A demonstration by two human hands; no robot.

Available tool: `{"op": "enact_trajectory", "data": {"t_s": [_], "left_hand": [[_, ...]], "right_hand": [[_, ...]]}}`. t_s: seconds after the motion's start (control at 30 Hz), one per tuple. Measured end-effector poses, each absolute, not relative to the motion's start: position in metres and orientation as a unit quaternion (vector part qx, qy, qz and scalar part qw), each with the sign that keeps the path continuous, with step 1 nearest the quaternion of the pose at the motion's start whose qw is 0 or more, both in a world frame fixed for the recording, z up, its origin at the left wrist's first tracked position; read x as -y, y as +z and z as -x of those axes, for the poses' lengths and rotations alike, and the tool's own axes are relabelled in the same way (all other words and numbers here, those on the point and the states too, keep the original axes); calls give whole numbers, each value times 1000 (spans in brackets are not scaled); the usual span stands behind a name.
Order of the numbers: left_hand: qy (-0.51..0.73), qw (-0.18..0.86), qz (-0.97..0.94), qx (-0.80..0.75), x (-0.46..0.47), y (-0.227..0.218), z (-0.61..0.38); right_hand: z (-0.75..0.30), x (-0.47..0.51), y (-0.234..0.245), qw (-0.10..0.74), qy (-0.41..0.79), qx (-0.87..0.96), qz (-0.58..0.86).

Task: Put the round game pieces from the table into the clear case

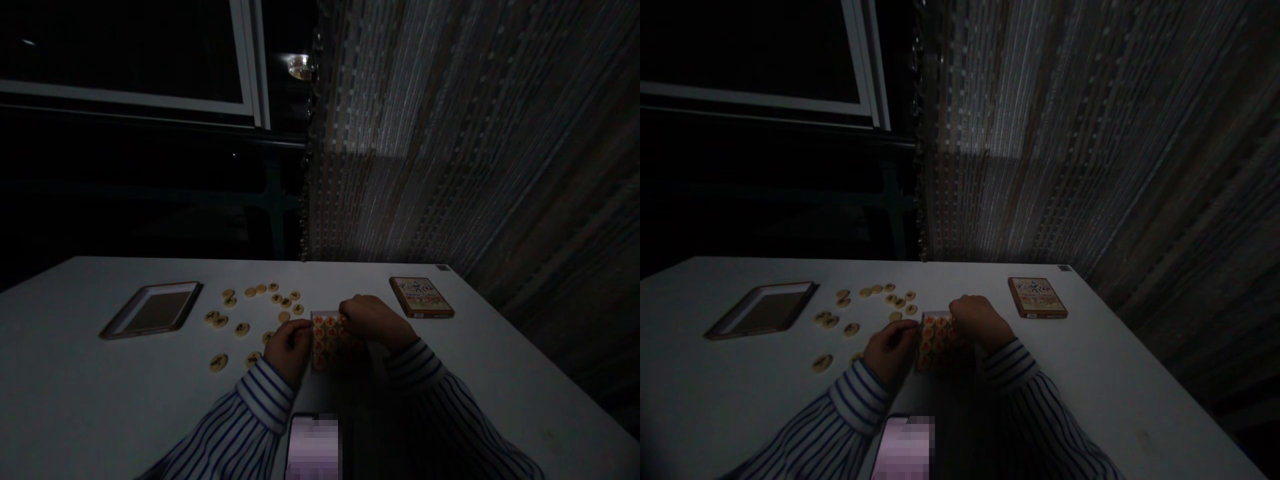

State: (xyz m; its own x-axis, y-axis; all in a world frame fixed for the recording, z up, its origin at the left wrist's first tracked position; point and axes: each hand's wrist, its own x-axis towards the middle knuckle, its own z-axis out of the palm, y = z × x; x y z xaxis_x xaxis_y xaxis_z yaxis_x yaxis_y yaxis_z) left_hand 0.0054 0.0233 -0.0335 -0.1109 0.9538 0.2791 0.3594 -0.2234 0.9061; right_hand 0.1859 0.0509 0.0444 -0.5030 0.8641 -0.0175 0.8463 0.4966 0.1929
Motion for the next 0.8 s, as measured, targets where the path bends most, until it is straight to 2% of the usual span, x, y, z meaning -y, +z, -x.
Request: {"op": "enact_trajectory", "data": {"t_s": [0.8], "left_hand": [[492, 273, -617, -550, -23, -36, -7]], "right_hand": [[-187, -56, 38, 61, 87, -865, -490]]}}
